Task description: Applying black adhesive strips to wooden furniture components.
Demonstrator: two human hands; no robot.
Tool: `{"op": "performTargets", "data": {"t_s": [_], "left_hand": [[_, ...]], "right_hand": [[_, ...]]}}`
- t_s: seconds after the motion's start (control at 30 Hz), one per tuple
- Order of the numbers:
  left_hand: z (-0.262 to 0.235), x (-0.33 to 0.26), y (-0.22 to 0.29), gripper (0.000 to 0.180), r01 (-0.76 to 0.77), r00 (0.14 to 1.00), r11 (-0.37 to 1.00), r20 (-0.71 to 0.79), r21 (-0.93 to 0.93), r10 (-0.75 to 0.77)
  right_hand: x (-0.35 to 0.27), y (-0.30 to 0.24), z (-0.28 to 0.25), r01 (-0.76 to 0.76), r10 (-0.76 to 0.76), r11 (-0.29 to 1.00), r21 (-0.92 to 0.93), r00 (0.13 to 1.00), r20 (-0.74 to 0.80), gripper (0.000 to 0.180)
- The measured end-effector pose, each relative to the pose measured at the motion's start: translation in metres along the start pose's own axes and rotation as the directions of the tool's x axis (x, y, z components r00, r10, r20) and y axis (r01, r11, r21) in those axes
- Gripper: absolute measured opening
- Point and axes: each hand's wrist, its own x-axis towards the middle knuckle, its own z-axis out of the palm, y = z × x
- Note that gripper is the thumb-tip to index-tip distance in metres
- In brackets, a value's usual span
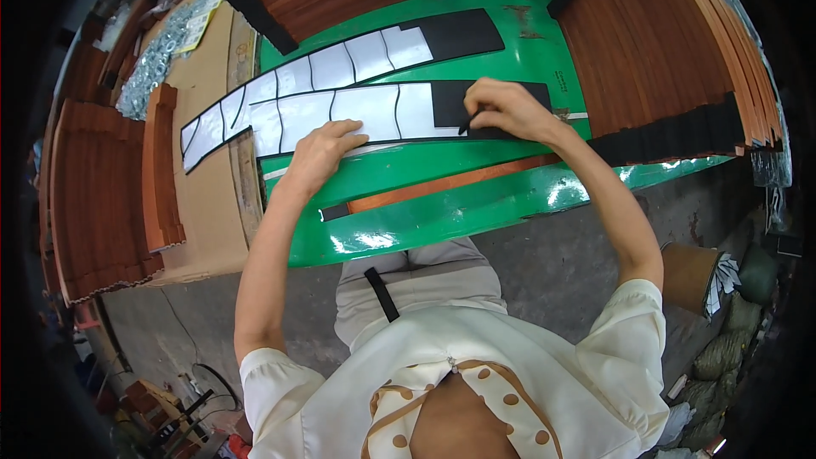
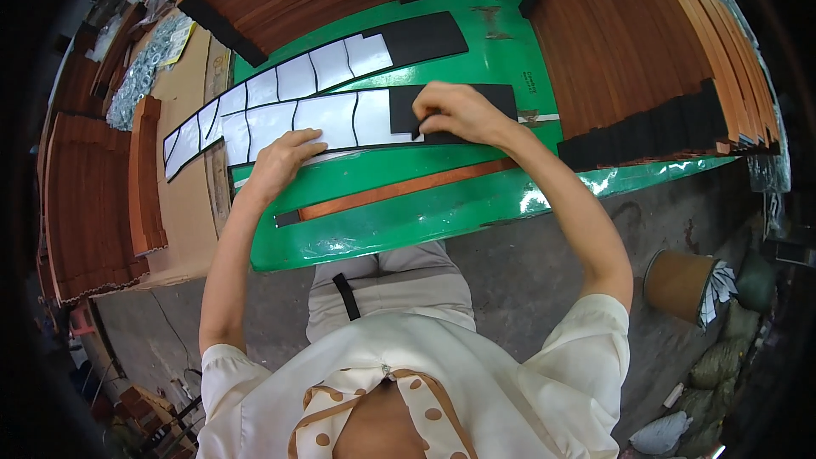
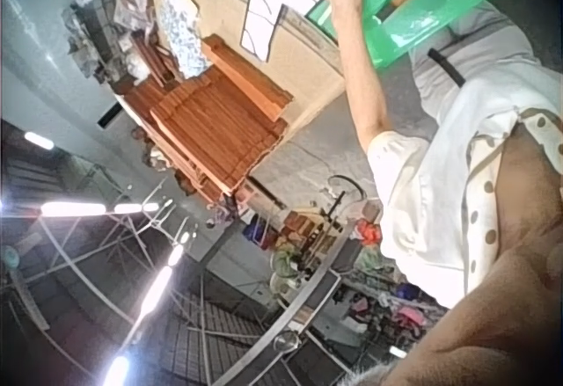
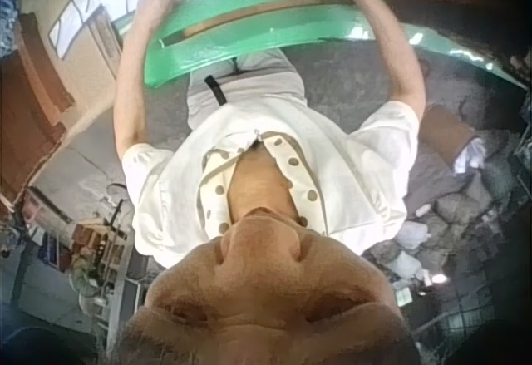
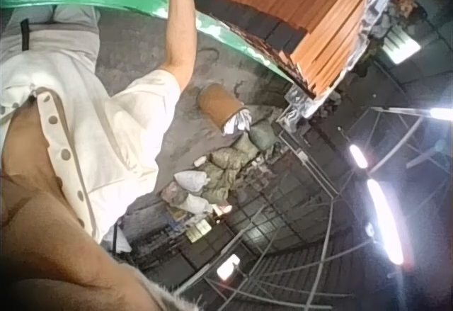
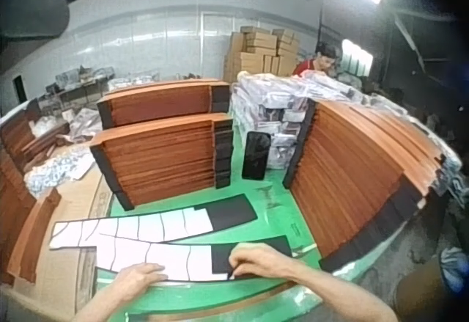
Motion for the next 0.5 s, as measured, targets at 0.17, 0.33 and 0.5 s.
{"op": "performTargets", "data": {"t_s": [0.17, 0.33, 0.5], "left_hand": [[-0.019, -0.008, 0.002, 0.028, 0.048, 0.965, 0.935, -0.225, -0.352, -0.134], [-0.060, -0.003, 0.120, 0.028, -0.155, 0.842, 0.929, -0.537, -0.336, -0.054], [-0.032, -0.002, 0.174, 0.036, -0.339, 0.746, 0.900, -0.662, -0.275, 0.079]], "right_hand": [[-0.027, -0.041, 0.006, -0.200, 0.548, 0.604, 0.772, 0.807, -0.219, 0.011], [-0.058, -0.090, 0.036, 0.003, 0.589, 0.290, 0.957, 0.787, -0.181, 0.012], [-0.084, -0.116, 0.066, 0.019, 0.570, 0.156, 0.988, 0.815, -0.105, 0.013]]}}
